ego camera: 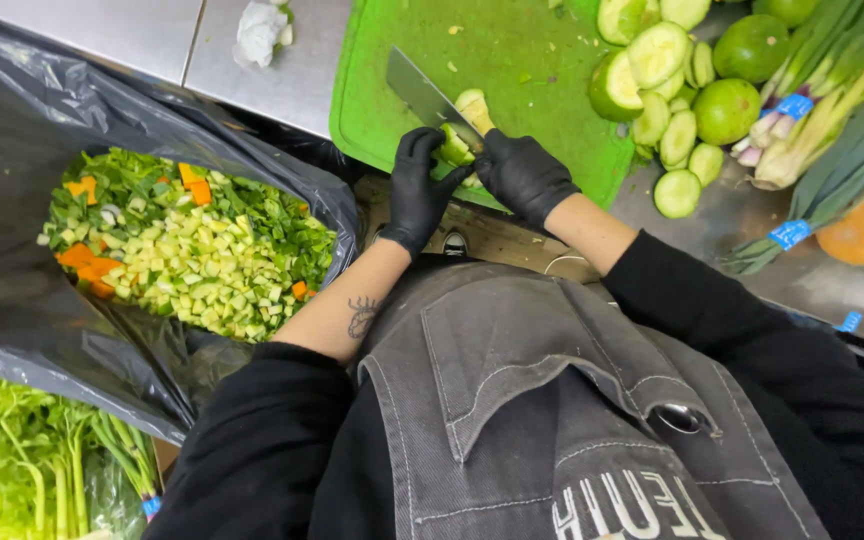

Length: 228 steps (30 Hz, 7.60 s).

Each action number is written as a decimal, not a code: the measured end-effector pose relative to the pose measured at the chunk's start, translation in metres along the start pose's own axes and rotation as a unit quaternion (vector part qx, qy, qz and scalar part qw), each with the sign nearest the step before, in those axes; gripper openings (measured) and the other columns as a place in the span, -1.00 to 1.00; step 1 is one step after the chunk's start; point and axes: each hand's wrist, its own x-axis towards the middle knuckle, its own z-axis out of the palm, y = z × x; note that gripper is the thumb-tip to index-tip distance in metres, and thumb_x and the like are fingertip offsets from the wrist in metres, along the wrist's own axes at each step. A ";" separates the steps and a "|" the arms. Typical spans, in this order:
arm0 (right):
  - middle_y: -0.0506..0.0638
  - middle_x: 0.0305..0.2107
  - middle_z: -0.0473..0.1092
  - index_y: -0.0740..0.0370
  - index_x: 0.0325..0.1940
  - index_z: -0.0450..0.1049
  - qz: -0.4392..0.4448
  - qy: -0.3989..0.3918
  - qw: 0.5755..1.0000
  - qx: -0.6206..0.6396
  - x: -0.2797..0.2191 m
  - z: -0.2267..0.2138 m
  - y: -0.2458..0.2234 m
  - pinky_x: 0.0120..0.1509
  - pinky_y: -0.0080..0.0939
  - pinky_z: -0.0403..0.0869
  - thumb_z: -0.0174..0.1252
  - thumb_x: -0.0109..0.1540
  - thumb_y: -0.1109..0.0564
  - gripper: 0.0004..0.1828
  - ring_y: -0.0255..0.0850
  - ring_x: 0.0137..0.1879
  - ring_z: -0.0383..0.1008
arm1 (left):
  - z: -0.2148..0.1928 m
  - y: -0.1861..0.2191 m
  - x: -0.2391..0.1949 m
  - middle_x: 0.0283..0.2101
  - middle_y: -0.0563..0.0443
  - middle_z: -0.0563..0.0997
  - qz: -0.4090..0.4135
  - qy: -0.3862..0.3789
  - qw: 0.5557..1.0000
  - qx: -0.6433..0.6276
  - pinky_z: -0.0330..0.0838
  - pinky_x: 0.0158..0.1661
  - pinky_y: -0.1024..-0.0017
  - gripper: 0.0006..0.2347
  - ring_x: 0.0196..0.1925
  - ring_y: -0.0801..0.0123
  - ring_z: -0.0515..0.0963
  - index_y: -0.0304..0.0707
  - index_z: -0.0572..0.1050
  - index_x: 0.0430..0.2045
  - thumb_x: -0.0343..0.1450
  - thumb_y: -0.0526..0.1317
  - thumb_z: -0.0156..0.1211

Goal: Chopping green vegetables and tomatoes into a large bag of mixed produce.

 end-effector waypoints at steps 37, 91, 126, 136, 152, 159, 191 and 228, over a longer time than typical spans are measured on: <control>-0.08 -0.62 0.32 0.21 -0.05 0.46 0.221 0.036 0.847 0.483 -0.041 0.025 0.045 -0.58 -0.26 0.28 0.10 0.34 0.12 -0.84 -0.33 -0.64 0.26 | 0.034 0.023 0.070 0.47 -0.49 -0.09 -0.082 -0.093 0.948 0.292 -0.22 0.37 -0.40 0.16 0.48 -0.51 -0.15 -0.13 0.11 0.40 -0.03 0.49 0.46; -0.10 -0.51 0.36 0.20 0.11 0.38 0.006 0.033 0.835 0.549 -0.011 -0.057 -0.022 -0.47 -0.26 0.36 0.06 0.44 0.10 -0.80 -0.32 -0.53 0.33 | -0.120 -0.012 0.034 -0.16 -0.19 0.57 -0.194 0.068 0.978 -0.026 0.59 -0.17 0.37 -0.68 -0.21 0.27 0.53 -0.22 0.55 0.06 0.39 -0.31 0.29; -0.07 -0.58 0.32 0.20 -0.02 0.41 0.200 0.164 0.798 0.544 -0.105 -0.074 0.074 -0.51 -0.25 0.30 0.08 0.38 0.08 -0.83 -0.27 -0.58 0.30 | 0.009 -0.022 0.072 -0.30 -0.25 0.57 -0.005 -0.061 0.993 0.097 0.50 -0.18 0.13 -0.77 -0.22 -0.15 0.60 -0.28 0.52 -0.40 0.16 -0.32 0.44; -0.06 -0.59 0.32 0.20 -0.05 0.40 0.238 0.174 0.796 0.529 -0.129 -0.071 0.092 -0.51 -0.24 0.30 0.06 0.36 0.14 -0.87 -0.26 -0.59 0.28 | 0.056 -0.046 0.108 -0.27 -0.31 0.54 0.008 -0.172 0.968 0.184 0.42 -0.19 -0.06 -0.78 -0.18 -0.27 0.55 -0.30 0.41 -0.31 0.24 -0.39 0.27; -0.05 -0.61 0.31 0.20 -0.09 0.40 0.271 0.220 0.774 0.529 -0.160 -0.066 0.117 -0.53 -0.23 0.29 0.08 0.35 0.15 -0.91 -0.26 -0.61 0.28 | 0.161 -0.081 0.122 -0.11 -0.43 0.50 0.033 -0.247 0.923 0.292 0.54 -0.20 0.06 -0.89 -0.18 -0.17 0.61 -0.30 0.45 -0.20 0.47 -0.35 -0.01; -0.05 -0.62 0.30 0.22 -0.10 0.42 0.286 0.236 0.766 0.525 -0.158 -0.082 0.123 -0.52 -0.23 0.28 0.05 0.35 0.17 -0.91 -0.26 -0.60 0.27 | -0.070 -0.036 0.130 -0.43 -0.20 0.62 -0.107 -0.125 0.986 0.041 0.48 -0.39 0.29 -0.90 -0.44 0.20 0.63 -0.37 0.56 -0.32 0.35 -0.36 0.23; -0.06 -0.62 0.29 0.23 -0.11 0.39 0.353 0.363 0.701 0.503 -0.238 -0.070 0.150 -0.55 -0.22 0.25 0.08 0.35 0.21 -0.94 -0.27 -0.61 0.26 | 0.204 0.034 0.161 -0.06 -0.12 0.59 0.341 -0.362 0.835 0.237 0.48 -0.19 0.04 -0.72 -0.01 -0.09 0.55 -0.14 0.57 -0.13 0.29 -0.35 0.25; 0.28 -0.41 0.50 0.23 -0.16 0.42 0.045 0.121 0.992 -0.015 -0.071 -0.084 0.087 -0.18 0.29 0.43 0.12 0.34 0.02 -0.79 0.30 -0.24 0.52 | 0.056 0.027 0.070 -0.03 -0.25 0.56 0.074 -0.157 0.981 0.091 0.46 0.00 0.10 -0.61 0.03 -0.15 0.51 -0.28 0.41 -0.05 0.28 -0.32 0.41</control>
